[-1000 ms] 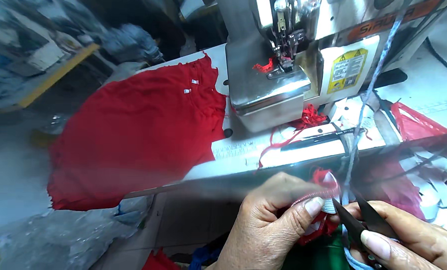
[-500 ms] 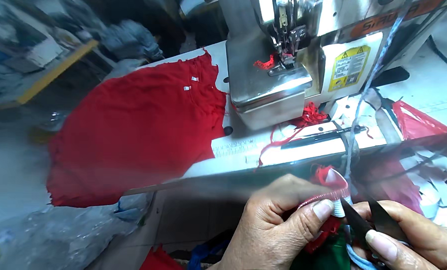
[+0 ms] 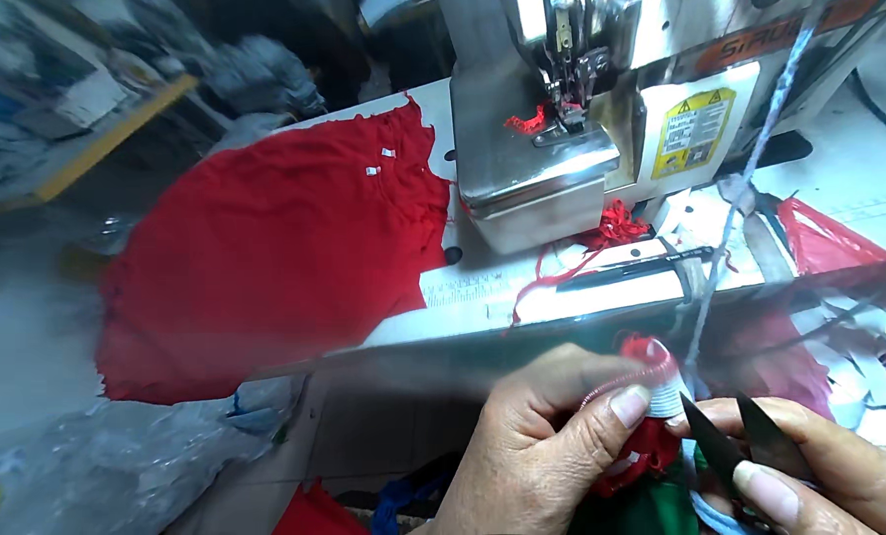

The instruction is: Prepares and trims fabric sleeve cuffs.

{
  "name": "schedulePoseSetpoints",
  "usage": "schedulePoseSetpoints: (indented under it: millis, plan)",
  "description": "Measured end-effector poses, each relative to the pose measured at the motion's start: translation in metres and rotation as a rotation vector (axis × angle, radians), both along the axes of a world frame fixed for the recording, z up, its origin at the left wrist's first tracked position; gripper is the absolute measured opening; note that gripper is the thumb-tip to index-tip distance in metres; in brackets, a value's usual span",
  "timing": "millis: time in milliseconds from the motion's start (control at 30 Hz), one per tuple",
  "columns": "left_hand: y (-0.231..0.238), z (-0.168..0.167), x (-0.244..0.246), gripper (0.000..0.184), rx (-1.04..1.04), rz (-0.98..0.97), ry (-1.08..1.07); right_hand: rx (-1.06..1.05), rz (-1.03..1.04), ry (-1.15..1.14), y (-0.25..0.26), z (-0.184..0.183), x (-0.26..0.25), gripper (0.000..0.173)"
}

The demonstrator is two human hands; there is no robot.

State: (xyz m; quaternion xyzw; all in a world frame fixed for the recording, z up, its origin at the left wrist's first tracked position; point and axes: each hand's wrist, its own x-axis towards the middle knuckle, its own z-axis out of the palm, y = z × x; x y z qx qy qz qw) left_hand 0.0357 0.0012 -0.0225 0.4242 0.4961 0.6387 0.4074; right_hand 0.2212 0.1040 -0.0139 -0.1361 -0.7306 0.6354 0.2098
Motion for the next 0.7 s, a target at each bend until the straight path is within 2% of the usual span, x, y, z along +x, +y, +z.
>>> schedulePoseSetpoints:
  millis: [233, 700]
  plan:
    - [-0.0013, 0.0024, -0.0039, 0.019, 0.063, -0.001, 0.171, -0.089, 0.032, -0.037, 0.0003, 0.0055, 0.0001, 0.027]
    - [-0.0008, 0.0016, -0.0033, 0.018, 0.061, -0.023, 0.155, -0.165, 0.028, -0.039, 0.0008, 0.0056, 0.0015, 0.023]
